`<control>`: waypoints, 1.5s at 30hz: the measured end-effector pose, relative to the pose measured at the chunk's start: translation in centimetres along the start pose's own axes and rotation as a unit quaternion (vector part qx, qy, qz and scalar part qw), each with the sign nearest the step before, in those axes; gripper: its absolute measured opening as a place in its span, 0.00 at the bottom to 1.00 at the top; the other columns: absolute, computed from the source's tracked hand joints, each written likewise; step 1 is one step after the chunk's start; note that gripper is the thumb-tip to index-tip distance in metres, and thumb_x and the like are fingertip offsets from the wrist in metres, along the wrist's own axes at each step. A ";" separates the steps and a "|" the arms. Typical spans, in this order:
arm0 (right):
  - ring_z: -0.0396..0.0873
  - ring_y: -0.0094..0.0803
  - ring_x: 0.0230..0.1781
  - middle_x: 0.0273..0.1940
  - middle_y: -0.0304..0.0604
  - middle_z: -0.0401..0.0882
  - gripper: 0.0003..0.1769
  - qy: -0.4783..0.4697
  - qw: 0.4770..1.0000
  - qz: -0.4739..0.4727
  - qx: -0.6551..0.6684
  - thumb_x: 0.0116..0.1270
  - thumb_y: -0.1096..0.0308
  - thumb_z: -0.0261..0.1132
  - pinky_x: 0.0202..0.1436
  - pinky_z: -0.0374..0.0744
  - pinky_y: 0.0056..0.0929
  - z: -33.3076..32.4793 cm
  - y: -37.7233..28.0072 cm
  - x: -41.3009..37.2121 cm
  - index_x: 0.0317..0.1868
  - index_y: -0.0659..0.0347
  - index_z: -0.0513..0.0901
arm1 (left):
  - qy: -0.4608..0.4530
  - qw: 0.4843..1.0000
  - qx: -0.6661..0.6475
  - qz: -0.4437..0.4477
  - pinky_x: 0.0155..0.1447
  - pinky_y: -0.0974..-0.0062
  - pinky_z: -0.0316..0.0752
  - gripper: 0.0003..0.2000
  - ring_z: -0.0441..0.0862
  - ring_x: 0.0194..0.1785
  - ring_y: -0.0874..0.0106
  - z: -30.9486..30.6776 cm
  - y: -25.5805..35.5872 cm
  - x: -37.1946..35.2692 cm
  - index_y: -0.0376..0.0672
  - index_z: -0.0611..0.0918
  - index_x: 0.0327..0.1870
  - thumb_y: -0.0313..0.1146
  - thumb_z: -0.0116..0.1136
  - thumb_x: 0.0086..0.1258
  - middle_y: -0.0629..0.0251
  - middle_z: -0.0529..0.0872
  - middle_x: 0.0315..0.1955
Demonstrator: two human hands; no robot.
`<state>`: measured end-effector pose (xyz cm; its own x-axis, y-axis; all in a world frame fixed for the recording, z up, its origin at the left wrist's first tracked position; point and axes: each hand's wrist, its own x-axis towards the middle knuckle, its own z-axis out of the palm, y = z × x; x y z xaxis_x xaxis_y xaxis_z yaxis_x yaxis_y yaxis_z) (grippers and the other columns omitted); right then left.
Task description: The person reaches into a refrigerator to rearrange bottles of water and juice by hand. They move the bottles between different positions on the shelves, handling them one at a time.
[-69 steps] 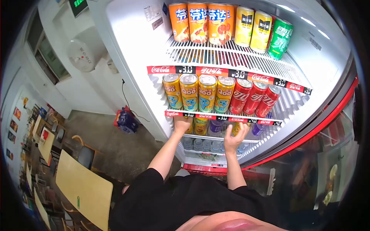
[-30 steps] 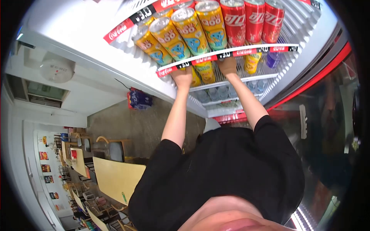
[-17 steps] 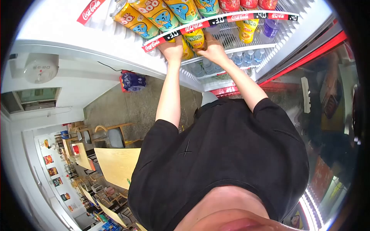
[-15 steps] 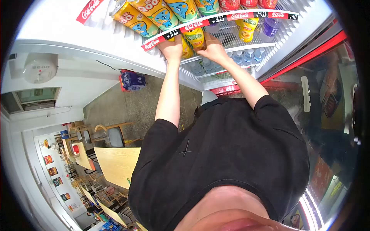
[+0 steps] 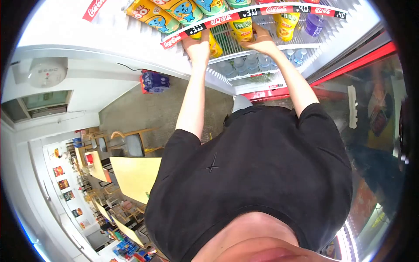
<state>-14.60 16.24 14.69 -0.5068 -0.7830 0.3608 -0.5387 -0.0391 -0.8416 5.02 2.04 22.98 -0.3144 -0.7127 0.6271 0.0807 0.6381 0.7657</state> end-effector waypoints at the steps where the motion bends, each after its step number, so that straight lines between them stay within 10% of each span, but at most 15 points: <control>1: 0.83 0.54 0.59 0.58 0.58 0.84 0.45 -0.014 1.000 0.015 0.003 0.49 0.53 0.84 0.64 0.81 0.43 -0.1 -0.2 0.0 0.65 0.63 0.76 | -0.002 0.996 0.082 0.016 0.72 0.62 0.68 0.37 0.77 0.65 0.57 0.1 1.7 -0.5 0.30 0.65 0.73 0.30 0.74 0.66 0.44 0.77 0.65; 8: 0.77 0.56 0.66 0.63 0.61 0.78 0.52 -0.007 0.995 -0.005 -0.095 0.50 0.53 0.83 0.70 0.76 0.45 0.2 -0.4 -0.4 0.73 0.61 0.70 | -0.061 0.980 0.140 -0.130 0.67 0.54 0.73 0.43 0.79 0.61 0.43 -0.2 1.5 -6.0 0.25 0.61 0.72 0.32 0.76 0.60 0.33 0.78 0.58; 45: 0.78 0.58 0.64 0.60 0.60 0.80 0.43 -0.003 0.994 -0.059 -0.090 0.53 0.58 0.79 0.66 0.78 0.46 -0.4 -0.4 -0.4 0.66 0.63 0.71 | -0.029 0.972 0.224 -0.062 0.50 0.49 0.81 0.36 0.86 0.47 0.37 0.4 -1.4 -7.3 0.30 0.67 0.63 0.38 0.77 0.60 0.35 0.87 0.42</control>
<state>-14.43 16.81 15.00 -0.4289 -0.7832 0.4502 -0.7068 -0.0194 -0.7072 6.83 6.42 17.26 -0.3495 -0.7823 0.5156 -0.3770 0.6212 0.6870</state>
